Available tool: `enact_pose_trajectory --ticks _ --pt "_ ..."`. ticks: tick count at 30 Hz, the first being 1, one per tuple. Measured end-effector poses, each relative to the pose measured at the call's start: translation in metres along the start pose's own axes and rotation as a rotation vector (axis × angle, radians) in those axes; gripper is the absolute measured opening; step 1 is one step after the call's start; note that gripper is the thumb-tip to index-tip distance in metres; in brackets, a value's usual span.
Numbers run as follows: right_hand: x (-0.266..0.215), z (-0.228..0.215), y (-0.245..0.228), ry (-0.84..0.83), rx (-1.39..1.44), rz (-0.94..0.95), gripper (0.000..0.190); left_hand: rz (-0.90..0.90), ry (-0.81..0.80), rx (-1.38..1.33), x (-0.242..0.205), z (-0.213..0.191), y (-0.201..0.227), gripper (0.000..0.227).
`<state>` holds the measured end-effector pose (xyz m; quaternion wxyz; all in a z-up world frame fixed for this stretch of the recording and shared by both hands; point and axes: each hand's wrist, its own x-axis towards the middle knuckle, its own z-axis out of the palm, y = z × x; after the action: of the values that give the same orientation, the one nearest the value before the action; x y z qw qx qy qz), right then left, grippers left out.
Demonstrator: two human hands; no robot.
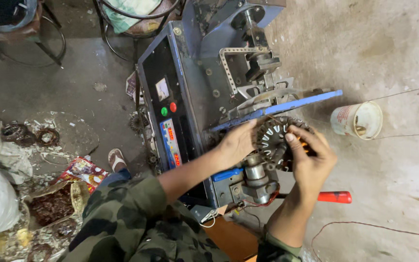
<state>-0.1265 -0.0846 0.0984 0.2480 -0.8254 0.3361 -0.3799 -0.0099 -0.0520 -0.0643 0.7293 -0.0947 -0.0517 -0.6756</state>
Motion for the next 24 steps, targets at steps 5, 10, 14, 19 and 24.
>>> enact_pose_trajectory --ticks 5,10,14,19,24 --pt "0.016 -0.005 -0.021 -0.050 -0.104 -0.048 0.024 -0.013 0.009 0.079 0.029 0.003 0.004 0.036" --pt "0.017 0.004 -0.036 -0.072 -0.261 -0.183 0.024 -0.008 -0.005 0.065 0.035 -0.002 -0.003 0.030" --pt "0.017 0.011 -0.043 -0.082 -0.320 -0.230 0.025 -0.021 0.061 0.059 0.046 -0.018 -0.004 0.025" --pt "0.020 0.019 -0.045 -0.106 -0.391 -0.303 0.023 0.039 0.090 0.084 0.056 -0.039 -0.013 0.022" --pt "0.027 0.025 -0.042 -0.101 -0.445 -0.330 0.021 0.084 0.295 0.128 0.064 -0.040 -0.017 0.019"
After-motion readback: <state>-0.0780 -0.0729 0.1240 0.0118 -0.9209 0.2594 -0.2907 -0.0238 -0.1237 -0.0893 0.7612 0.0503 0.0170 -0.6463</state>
